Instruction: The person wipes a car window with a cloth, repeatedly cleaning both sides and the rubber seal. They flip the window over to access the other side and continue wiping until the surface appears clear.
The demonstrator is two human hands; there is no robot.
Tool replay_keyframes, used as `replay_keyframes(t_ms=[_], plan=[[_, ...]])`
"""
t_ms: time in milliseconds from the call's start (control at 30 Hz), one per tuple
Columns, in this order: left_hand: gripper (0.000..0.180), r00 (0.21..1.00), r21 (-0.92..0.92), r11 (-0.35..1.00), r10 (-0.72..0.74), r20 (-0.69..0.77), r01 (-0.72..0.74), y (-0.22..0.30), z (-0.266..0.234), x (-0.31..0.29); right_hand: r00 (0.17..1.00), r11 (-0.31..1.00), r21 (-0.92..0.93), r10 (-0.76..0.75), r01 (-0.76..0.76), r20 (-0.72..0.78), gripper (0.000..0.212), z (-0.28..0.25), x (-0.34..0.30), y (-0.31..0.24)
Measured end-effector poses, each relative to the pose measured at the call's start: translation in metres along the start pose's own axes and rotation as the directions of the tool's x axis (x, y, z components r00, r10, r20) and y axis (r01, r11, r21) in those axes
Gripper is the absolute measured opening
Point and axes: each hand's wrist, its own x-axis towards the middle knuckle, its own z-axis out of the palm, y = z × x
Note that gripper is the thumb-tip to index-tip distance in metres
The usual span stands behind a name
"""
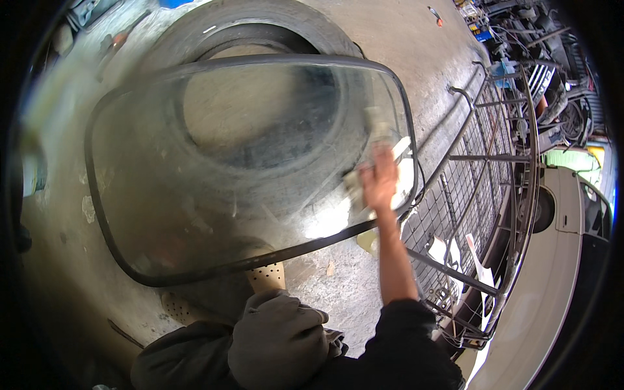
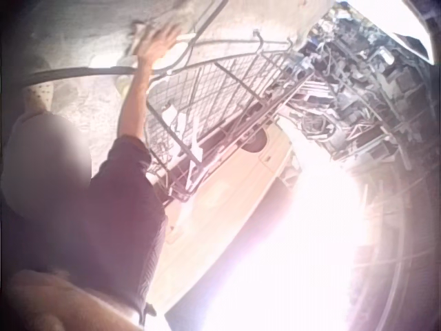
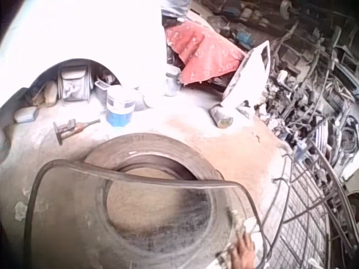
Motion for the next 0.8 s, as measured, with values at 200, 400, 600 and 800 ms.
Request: replay_keyframes(t_ms=[200, 400, 600, 800], plan=[[0.011, 0.998, -0.035, 0.998, 0.057, -0.02, -0.058, -0.003, -0.006, 0.0, 0.905, 0.862, -0.279, 0.414, -0.424, -0.097, 0.053, 0.024, 0.091, -0.09], [0.01, 0.995, -0.018, 0.995, 0.097, -0.02, -0.097, -0.01, -0.004, 0.007, 0.705, 0.697, 0.474, -0.68, 0.538, 0.201, 0.071, 0.019, 0.013, -0.296], [0.01, 0.989, -0.044, 0.989, 0.143, -0.022, -0.144, -0.007, -0.014, 0.011, 0.981, 0.989, -0.009, -0.144, 0.147, 0.131, 0.066, 0.021, 0.06, -0.057], [0.009, 0.99, -0.035, 0.989, 0.144, -0.012, -0.144, -0.009, -0.008, -0.006, 0.829, 0.816, -0.195, 0.558, -0.544, 0.022, 0.069, 0.027, 0.132, 0.063]])
